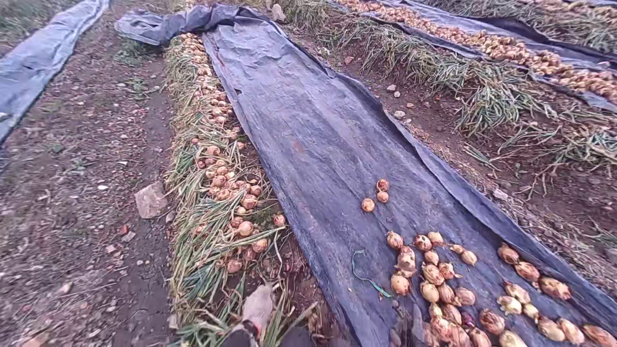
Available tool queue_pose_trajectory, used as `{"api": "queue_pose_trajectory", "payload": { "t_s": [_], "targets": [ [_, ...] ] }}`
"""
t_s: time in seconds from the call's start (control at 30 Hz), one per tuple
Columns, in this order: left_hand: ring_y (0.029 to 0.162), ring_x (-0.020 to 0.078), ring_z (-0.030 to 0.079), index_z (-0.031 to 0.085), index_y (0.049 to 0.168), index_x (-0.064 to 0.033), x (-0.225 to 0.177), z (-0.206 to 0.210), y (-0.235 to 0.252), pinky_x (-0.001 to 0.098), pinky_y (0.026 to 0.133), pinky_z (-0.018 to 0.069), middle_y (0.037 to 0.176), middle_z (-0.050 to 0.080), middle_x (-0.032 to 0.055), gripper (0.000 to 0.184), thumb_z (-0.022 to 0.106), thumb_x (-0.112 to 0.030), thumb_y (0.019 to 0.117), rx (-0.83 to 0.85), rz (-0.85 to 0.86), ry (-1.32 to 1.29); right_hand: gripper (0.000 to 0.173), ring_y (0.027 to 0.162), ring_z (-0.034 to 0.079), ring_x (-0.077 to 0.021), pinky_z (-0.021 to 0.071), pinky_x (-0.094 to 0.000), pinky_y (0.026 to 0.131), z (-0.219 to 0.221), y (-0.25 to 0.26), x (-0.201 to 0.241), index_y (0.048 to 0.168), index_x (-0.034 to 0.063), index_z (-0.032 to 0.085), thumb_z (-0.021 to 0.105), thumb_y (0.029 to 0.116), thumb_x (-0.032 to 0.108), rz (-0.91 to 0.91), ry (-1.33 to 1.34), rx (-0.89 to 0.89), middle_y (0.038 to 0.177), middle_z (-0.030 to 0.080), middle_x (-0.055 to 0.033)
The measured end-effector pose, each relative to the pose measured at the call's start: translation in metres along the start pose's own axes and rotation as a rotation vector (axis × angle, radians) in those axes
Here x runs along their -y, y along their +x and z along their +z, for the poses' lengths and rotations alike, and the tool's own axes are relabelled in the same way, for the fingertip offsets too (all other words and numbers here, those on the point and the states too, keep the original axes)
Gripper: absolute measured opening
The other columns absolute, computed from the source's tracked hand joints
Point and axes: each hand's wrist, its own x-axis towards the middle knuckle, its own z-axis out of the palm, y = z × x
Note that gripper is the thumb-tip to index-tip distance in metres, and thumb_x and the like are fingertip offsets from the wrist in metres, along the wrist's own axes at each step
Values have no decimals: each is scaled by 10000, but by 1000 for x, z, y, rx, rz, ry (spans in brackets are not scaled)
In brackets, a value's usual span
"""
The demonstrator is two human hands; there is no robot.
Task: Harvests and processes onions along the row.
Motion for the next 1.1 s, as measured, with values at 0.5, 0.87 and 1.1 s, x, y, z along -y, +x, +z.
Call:
{"api": "queue_pose_trajectory", "payload": {
  "t_s": [0.5,0.87,1.1],
  "targets": [
    [1237,400,608,611,1406,-200,197,74,60,634,984,523,1471,539,176,565,716,-357,874,13,-299,-377,463,663,620,-127,568,-335,602,106,101,-105,1372,104,582,524,1051,432,21,-917,15,846,655,-38],
    [1414,481,410,521,1493,-251,200,78,273,672,1085,404,1522,486,200,781,799,-342,769,-344,-220,-192,434,719,646,-108,583,-316,663,81,75,-240,1316,112,636,578,1026,429,-13,-925,-143,891,686,-35],
    [1406,321,467,578,1433,-173,184,35,144,559,1214,295,1454,565,136,933,793,-648,659,-462,251,-383,671,1145,660,-159,551,-466,989,93,23,-295,1450,210,567,608,931,635,-244,-1240,-115,1262,692,-60]
  ]
}}
